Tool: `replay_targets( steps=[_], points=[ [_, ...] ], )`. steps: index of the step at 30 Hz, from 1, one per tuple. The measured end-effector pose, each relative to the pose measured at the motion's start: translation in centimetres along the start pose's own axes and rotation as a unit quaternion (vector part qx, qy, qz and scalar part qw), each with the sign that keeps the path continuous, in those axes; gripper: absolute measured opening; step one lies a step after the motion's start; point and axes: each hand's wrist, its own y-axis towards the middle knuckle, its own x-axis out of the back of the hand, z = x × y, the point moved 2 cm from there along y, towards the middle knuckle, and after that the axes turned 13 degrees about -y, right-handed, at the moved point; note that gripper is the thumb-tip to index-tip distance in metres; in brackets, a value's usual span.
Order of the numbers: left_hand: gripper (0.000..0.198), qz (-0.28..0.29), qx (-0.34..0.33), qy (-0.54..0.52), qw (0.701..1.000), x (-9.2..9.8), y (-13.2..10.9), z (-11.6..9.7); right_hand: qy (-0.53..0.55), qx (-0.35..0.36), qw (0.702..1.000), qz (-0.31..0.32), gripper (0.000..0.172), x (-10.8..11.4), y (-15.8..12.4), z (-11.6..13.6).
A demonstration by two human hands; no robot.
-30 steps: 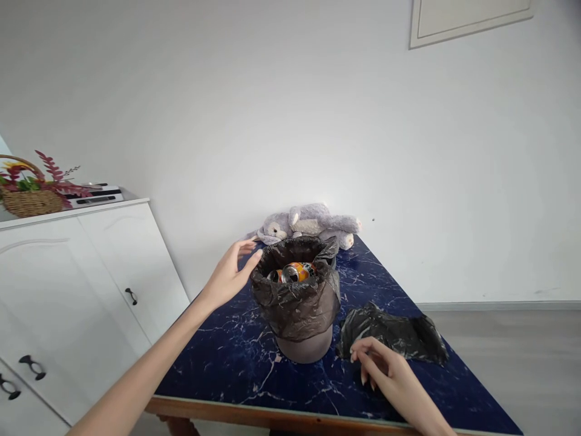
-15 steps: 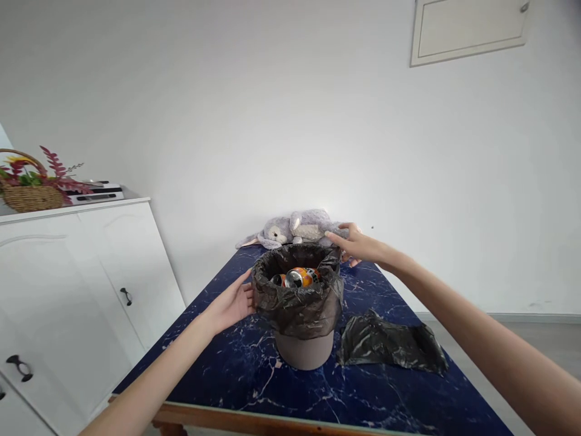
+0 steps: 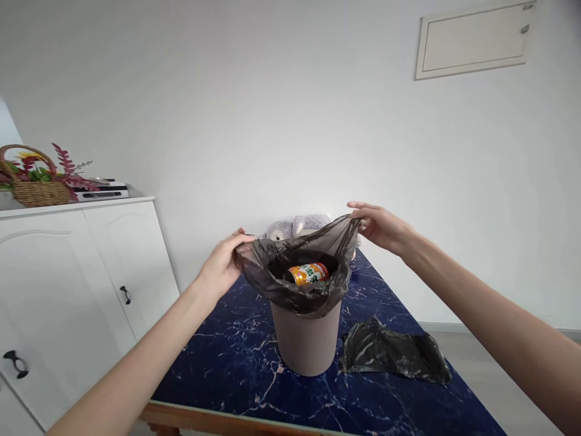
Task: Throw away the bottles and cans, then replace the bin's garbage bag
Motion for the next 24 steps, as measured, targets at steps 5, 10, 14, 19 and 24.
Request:
replay_targets(
  steps=[5, 10, 14, 19, 24],
  points=[
    [0.039, -0.045, -0.085, -0.014, 0.995, -0.5, 0.5, -1.2, 0.08, 0.019, 0.995, -0.058, 0.031, 2.6, -0.4, 0.3],
    [0.041, -0.107, -0.157, 0.023, 0.981, 2.0, 0.6, -1.9, 0.121, -0.019, 0.989, -0.086, 0.031, 5.5, -2.5, -2.5],
    [0.037, -0.176, -0.088, -0.003, 0.98, 4.3, -0.5, -1.8, 0.132, -0.068, 0.983, -0.11, 0.031, 7.2, -5.4, -5.2],
    [0.036, -0.163, -0.021, -0.008, 0.986, 6.6, -4.4, -2.7, 0.13, -0.112, 0.98, -0.098, 0.03, 8.8, -9.6, -8.5],
    [0.011, -0.192, -0.154, 0.028, 0.969, 11.8, -8.6, 0.1, 0.045, -0.108, 0.986, -0.119, 0.014, 7.2, -14.5, -14.0]
  ],
)
